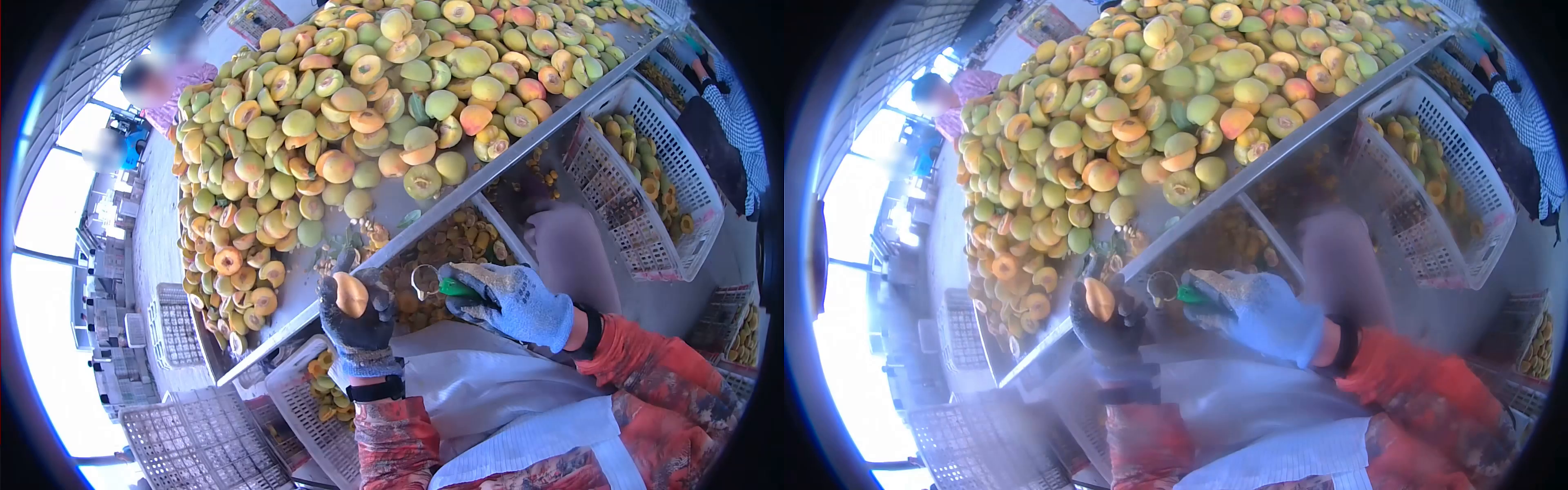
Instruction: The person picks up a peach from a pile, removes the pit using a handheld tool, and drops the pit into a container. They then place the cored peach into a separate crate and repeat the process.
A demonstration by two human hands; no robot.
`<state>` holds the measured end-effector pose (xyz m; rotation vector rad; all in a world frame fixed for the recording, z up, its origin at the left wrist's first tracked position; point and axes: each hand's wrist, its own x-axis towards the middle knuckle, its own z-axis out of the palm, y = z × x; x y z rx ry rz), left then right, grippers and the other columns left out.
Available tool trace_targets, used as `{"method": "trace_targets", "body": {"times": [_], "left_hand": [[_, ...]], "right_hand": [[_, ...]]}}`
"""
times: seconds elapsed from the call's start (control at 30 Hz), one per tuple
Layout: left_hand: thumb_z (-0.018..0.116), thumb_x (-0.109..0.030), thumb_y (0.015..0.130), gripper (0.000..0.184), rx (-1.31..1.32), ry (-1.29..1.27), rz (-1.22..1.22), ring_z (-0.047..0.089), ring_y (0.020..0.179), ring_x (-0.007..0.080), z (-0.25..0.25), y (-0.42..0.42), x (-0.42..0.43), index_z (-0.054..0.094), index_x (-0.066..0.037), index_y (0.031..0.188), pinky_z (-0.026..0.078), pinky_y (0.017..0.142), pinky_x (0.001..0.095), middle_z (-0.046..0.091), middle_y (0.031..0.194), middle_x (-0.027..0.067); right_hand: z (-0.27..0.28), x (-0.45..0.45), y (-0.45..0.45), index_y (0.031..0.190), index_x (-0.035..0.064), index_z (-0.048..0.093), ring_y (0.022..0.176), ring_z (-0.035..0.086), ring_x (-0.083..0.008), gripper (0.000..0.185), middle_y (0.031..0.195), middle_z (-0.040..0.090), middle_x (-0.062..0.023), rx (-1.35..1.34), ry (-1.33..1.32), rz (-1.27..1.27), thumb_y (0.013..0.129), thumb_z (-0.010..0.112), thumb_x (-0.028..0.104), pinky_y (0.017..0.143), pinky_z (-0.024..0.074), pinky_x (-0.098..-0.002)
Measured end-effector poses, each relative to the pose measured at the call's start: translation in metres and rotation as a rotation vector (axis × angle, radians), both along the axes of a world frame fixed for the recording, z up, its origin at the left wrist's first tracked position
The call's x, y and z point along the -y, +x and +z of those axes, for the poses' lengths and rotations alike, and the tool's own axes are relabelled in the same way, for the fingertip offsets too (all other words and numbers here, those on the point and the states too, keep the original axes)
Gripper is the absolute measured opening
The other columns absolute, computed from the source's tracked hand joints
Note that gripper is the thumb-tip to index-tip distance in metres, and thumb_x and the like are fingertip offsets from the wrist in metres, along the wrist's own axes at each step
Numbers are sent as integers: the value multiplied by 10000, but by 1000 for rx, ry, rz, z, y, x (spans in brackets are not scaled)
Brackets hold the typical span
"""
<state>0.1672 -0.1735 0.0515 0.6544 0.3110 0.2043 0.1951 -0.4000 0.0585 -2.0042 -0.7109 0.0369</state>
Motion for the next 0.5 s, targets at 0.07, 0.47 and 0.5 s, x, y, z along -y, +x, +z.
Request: {"method": "trace_targets", "body": {"times": [0.07,0.47,0.5], "left_hand": [[374,-354,911,499,163,-152,-30,588,801,195,7,-12,15,401,8,1252,510,599,283,601,936,137],[496,-200,890,267,-5,1701,579,600,743,179,23,-54,42,542,13,1045,498,638,296,611,890,98],[500,-205,888,272,-58,1520,487,594,747,171,29,-54,47,540,14,1045,492,643,289,608,874,92]], "right_hand": [[12,-19,-14,967,53,546,648,592,-316,270,734,599,-140,10,174,62,818,595,272,567,466,-378],[38,-45,-43,896,69,532,438,501,-238,329,557,516,-83,-614,253,341,866,533,396,414,385,-322],[52,-39,-42,894,76,542,419,487,-174,353,545,502,-40,-1258,351,492,872,519,427,400,371,-281]]}}
